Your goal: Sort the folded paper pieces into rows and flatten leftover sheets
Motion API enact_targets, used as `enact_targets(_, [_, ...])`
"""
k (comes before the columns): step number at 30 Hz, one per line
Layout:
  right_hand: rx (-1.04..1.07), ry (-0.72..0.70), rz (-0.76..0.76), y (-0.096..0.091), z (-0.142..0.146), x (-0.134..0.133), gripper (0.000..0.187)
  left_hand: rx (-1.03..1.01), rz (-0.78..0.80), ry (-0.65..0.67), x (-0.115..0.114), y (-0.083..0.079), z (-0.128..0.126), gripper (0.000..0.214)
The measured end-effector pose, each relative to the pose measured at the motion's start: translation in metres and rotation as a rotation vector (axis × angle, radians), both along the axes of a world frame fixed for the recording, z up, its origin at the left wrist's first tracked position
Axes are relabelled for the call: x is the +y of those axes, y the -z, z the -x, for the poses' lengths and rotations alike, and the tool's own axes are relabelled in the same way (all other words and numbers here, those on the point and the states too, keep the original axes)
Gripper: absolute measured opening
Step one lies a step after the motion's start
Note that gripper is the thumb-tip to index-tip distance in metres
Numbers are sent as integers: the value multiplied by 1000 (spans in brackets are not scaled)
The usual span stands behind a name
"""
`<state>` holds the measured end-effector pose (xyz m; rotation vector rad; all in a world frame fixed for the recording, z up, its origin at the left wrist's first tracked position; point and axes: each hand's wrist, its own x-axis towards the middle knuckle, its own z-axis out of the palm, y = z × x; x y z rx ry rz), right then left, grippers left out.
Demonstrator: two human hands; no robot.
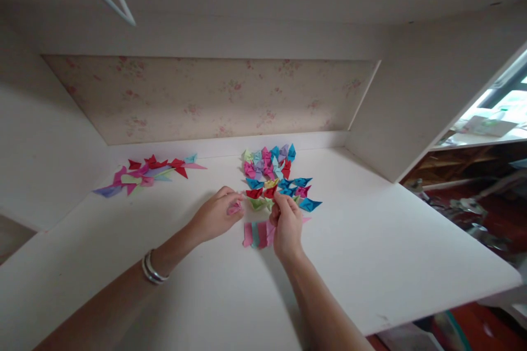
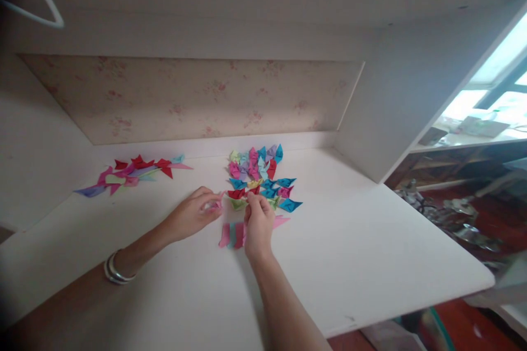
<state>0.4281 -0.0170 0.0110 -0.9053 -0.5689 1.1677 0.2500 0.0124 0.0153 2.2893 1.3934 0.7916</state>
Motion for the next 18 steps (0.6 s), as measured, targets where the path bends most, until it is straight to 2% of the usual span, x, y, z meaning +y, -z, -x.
enact_targets(4, [-22, -24, 1, 2, 3, -1, 34, 65, -89, -129, 1, 12, 11, 43])
enact_targets(8, [-60, -71, -17, 6, 8, -4, 33, 53, -5, -207, 11, 25, 20, 48])
enact_targets(14, [-81, -90, 0, 7, 11, -5, 33, -20, 200, -220, 27, 26, 14, 41])
enact_targets(18, [-85, -121, 2, 6, 12, -6, 33, -56, 234, -163, 35, 23, 7, 33])
